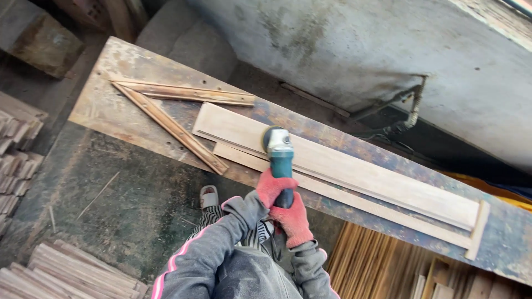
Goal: Sanding a piece of wood using a hand-held angle grinder.
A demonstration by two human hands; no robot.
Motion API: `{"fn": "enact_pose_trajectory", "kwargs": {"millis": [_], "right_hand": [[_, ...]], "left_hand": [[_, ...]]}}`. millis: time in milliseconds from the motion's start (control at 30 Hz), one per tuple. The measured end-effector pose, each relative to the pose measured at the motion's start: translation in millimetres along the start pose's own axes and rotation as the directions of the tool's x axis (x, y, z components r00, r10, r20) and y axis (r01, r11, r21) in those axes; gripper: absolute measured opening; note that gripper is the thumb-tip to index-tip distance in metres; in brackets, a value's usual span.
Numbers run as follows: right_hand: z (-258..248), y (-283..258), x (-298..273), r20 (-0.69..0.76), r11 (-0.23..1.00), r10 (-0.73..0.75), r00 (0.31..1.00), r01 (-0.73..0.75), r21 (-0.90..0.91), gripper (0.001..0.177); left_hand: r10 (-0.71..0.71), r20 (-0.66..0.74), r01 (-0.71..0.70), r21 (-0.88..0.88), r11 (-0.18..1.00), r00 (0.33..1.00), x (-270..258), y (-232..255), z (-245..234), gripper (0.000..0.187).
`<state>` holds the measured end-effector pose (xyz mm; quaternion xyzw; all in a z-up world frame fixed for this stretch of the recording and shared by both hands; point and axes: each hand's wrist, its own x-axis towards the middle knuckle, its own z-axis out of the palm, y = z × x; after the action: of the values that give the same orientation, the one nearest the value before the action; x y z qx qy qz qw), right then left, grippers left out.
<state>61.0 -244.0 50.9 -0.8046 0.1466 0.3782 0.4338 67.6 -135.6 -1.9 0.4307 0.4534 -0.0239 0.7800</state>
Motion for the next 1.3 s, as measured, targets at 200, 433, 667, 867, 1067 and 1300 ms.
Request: {"fn": "enact_pose_trajectory", "kwargs": {"millis": [200, 433, 667, 867, 1067, 1300], "right_hand": [[-103.7, 32.3, -33.6, -0.062, 0.948, 0.056, 0.997, -0.034, 0.317, 0.053], [-169.8, 79.6, -31.1, -0.129, 0.912, 0.01, 0.992, 0.044, 0.407, 0.049], [-123.2, 24.7, -43.8, -0.027, 0.955, 0.023, 0.999, -0.014, 0.298, 0.053], [-10.1, -15.4, -9.8, 0.122, 0.994, -0.068, 0.99, 0.057, 0.091, 0.053], [100.5, -87.0, -12.1, 0.226, 0.98, -0.122, 0.966, 0.153, -0.126, 0.06], [108.0, -101.6, -10.9, 0.166, 0.986, -0.104, 0.981, 0.124, -0.114, 0.059]], "left_hand": [[0.05, 0.302, -0.068, 0.049, 0.996, 0.952, -52.8, -21.8, 101.3, 0.044], [0.0, 0.39, -0.06, 0.142, 0.988, 0.921, -76.3, -48.7, 168.6, 0.043], [0.06, 0.288, -0.066, 0.012, 0.998, 0.956, -49.8, -37.9, 116.5, 0.046], [0.068, -0.001, -0.068, -0.117, 0.991, 0.998, -7.1, 12.1, 0.2, 0.05], [0.053, -0.196, -0.096, -0.216, 0.972, 0.979, 30.4, 72.7, -108.9, 0.054], [0.037, -0.174, -0.077, -0.231, 0.97, 0.984, 50.9, 67.9, -96.7, 0.055]]}}
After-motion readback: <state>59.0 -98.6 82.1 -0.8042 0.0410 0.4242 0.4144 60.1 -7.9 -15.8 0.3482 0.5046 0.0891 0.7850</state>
